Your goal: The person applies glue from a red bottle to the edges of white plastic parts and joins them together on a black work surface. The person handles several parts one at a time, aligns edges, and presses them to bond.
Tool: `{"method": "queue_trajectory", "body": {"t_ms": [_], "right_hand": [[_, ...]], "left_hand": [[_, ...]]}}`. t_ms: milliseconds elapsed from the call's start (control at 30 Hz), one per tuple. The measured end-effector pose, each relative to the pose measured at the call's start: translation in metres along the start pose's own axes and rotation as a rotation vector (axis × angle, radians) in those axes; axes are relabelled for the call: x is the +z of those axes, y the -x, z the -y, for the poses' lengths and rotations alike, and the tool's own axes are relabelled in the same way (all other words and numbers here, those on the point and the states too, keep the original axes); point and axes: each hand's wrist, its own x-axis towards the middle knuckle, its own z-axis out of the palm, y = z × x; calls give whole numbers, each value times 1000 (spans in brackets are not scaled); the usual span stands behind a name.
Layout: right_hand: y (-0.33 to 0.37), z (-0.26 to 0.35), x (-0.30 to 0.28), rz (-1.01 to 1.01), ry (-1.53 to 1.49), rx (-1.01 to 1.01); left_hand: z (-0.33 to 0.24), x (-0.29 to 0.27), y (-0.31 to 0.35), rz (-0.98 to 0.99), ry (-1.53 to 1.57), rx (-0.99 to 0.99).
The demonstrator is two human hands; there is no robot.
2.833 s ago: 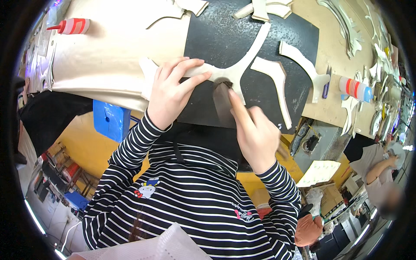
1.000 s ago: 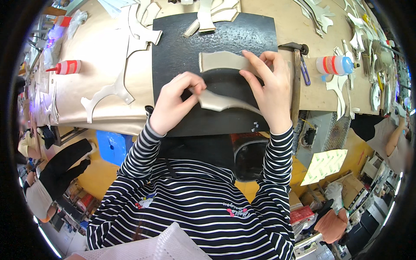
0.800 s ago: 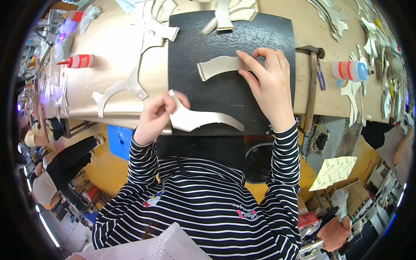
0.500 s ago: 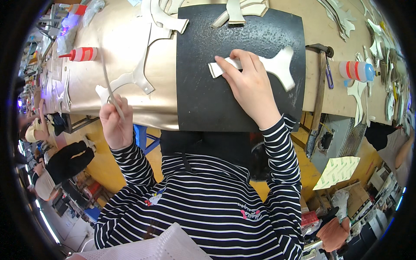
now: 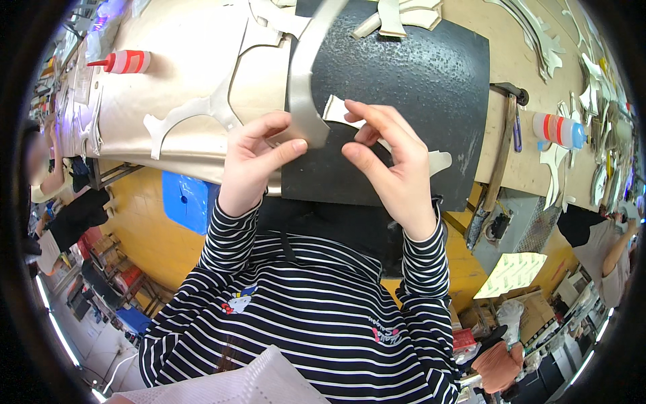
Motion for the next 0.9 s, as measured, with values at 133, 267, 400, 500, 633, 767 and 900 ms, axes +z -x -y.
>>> {"method": "queue_trajectory", "body": {"t_ms": [133, 267, 400, 500, 633, 767, 900], "right_hand": [[3, 10, 9, -304, -87, -56], [8, 35, -5, -242, 790, -602], [18, 40, -8, 70, 896, -418], [28, 33, -16, -122, 821, -337], [48, 32, -36, -526, 503, -106], [68, 38, -54, -775, 158, -61], [79, 36, -61, -813, 225, -38]], "left_hand": [[-9, 10, -5, 110, -295, -55], [-19, 22, -2, 220, -613, 121], [-16, 34, 1, 217, -593, 270], [-1, 41, -1, 44, -493, 295], [23, 45, -11, -168, -974, 323], [37, 42, -26, -280, -1172, 239], [37, 39, -29, -239, -1174, 243]]}}
